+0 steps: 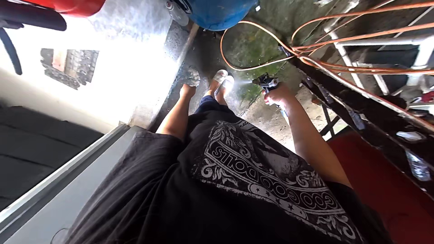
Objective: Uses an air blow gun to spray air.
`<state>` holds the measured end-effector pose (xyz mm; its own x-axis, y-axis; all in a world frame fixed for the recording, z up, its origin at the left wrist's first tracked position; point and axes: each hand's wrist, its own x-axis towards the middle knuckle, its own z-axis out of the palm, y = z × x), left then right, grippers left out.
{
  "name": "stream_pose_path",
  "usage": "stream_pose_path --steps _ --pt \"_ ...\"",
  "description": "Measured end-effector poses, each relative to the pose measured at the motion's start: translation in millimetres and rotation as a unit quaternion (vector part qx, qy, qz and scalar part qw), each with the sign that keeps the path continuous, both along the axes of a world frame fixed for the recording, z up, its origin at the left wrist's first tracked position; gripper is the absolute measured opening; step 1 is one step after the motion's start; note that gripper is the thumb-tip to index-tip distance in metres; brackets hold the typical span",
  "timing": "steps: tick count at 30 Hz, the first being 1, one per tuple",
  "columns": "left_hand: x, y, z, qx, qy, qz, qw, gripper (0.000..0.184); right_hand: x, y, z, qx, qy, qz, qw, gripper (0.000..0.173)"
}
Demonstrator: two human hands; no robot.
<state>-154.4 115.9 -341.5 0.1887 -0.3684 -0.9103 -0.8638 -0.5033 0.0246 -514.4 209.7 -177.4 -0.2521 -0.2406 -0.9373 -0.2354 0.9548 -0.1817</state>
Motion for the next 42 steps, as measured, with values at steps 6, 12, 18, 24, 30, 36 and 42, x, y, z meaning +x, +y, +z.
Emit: stream_pose_path --steps 6,12,18,24,30,36,42 --pt "-11.6 -3.6 1.1 0.004 0.053 -0.070 0.996 0.057 2.7 -5.5 5.6 -0.001 0.005 0.014 1.000 0.039" --pt "-21.0 -6.9 -5.1 -0.013 0.076 -0.082 0.994 0.057 0.3 0.6 -9.9 0.025 0.041 0.081 0.996 0.030" --pt "-5.3 -6.7 -2.8 0.002 0.037 -0.100 0.994 0.056 13.5 -8.6 4.5 -0.023 0.025 0.053 0.998 0.029" --pt "-11.1 -3.5 -0.3 0.011 0.059 -0.078 0.995 0.052 16.8 -5.3 12.0 -0.035 0.006 0.036 0.999 0.037" --pt "-118.0 0.3 45.3 0.151 0.334 0.134 0.921 0.051 27.2 -8.7 11.7 -0.054 0.032 0.159 0.985 0.020" --pt "-166.4 0.3 83.1 0.222 0.364 0.268 0.864 0.038 48.7 -17.4 29.5 -0.035 0.057 0.240 0.968 0.017" --pt "-162.2 0.5 78.7 0.237 0.366 0.315 0.843 0.041 53.5 -20.1 34.1 -0.036 0.057 0.245 0.967 0.015"
